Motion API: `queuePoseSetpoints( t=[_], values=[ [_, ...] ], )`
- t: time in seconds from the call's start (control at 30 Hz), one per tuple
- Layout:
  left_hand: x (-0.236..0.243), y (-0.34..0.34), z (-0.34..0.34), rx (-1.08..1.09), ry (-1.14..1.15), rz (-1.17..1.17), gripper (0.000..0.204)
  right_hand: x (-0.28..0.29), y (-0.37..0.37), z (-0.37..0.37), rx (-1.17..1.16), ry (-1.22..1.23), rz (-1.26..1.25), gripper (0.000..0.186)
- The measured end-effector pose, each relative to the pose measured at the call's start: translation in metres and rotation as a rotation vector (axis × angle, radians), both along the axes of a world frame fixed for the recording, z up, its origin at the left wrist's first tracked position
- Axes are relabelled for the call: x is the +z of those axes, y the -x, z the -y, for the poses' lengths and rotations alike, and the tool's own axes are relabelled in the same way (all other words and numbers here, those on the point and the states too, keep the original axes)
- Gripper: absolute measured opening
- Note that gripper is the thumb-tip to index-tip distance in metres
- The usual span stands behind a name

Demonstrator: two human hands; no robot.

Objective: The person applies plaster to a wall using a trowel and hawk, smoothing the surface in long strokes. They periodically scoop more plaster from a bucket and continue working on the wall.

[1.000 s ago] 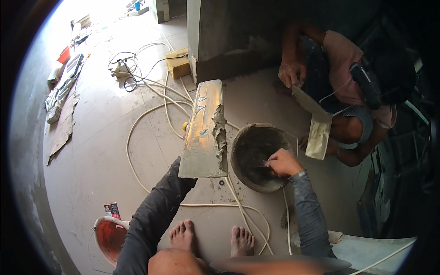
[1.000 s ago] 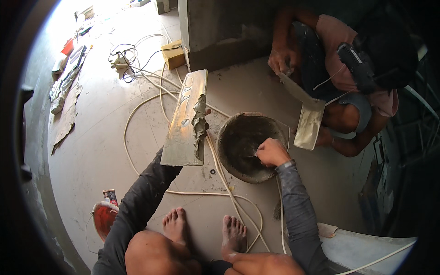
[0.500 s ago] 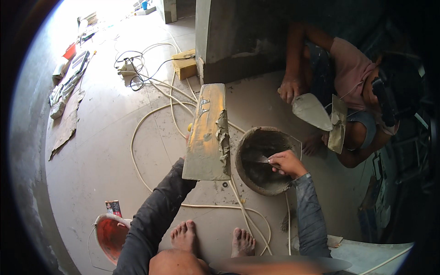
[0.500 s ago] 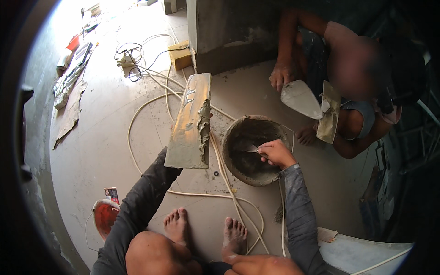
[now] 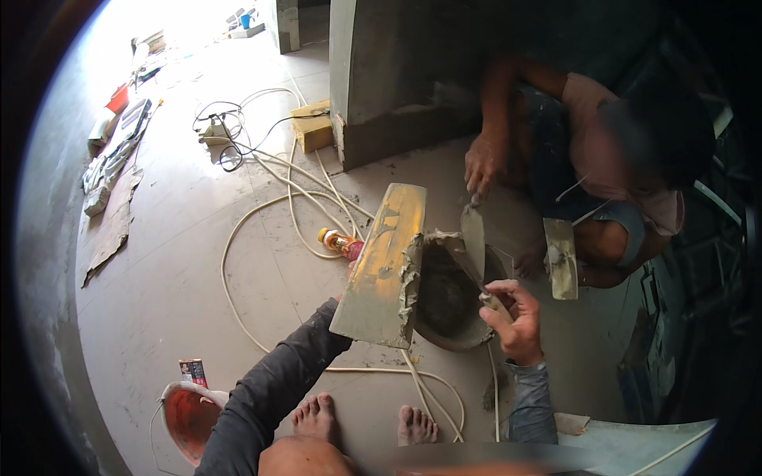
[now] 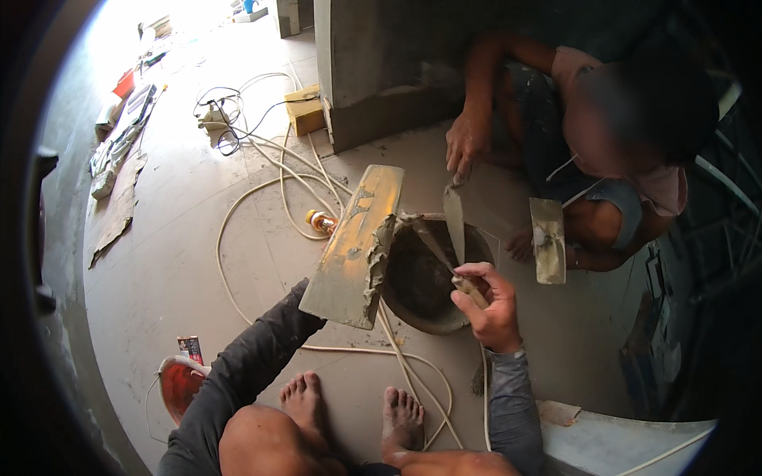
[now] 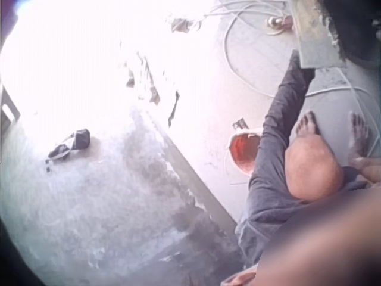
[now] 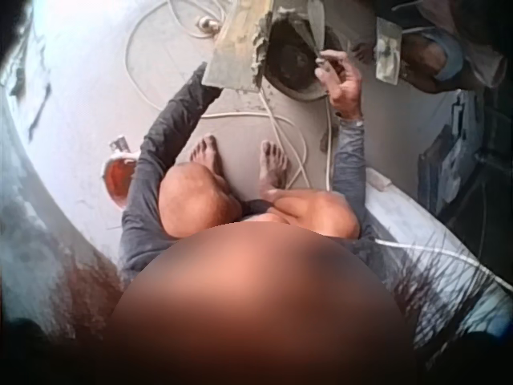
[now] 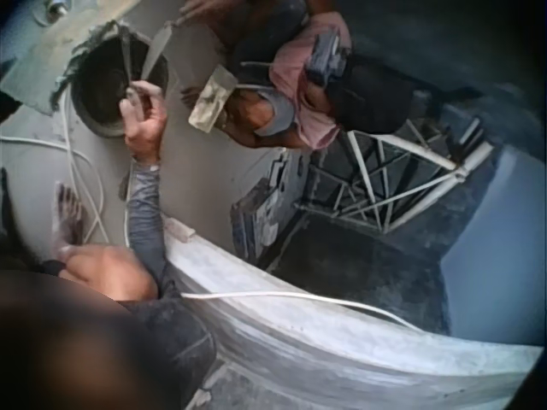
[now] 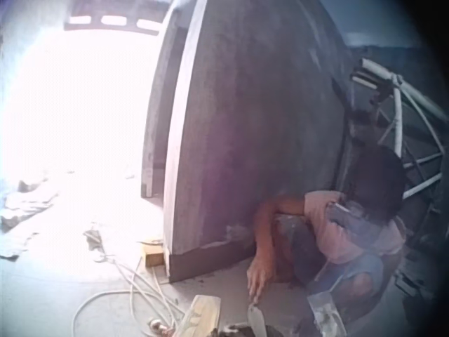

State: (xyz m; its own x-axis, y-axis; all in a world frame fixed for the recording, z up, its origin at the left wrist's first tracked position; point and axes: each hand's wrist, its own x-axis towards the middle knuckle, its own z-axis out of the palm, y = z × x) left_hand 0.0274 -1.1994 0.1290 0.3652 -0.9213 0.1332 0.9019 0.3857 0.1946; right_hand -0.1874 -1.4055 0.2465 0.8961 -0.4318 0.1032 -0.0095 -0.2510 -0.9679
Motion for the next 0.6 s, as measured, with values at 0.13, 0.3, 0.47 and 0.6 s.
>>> queuePoseSetpoints(
  t=[0.13,0.3,0.47,0.6],
  values=[
    [0.001,0.010,-0.002,-0.020,0.003,-0.017,0.087,-0.017,-0.017,-0.008,-0.069,0.505,0.125,0.030],
    [0.004,0.009,-0.016,-0.002,0.009,-0.021,0.089,-0.035,-0.027,-0.013,-0.105,0.668,0.215,0.032],
    [0.006,0.002,-0.021,0.020,0.028,-0.010,0.090,-0.015,-0.016,-0.003,-0.097,0.717,0.191,0.032],
    [0.006,0.001,-0.017,0.015,0.039,-0.019,0.091,-0.007,-0.022,0.005,-0.148,0.696,0.193,0.032]
  ],
)
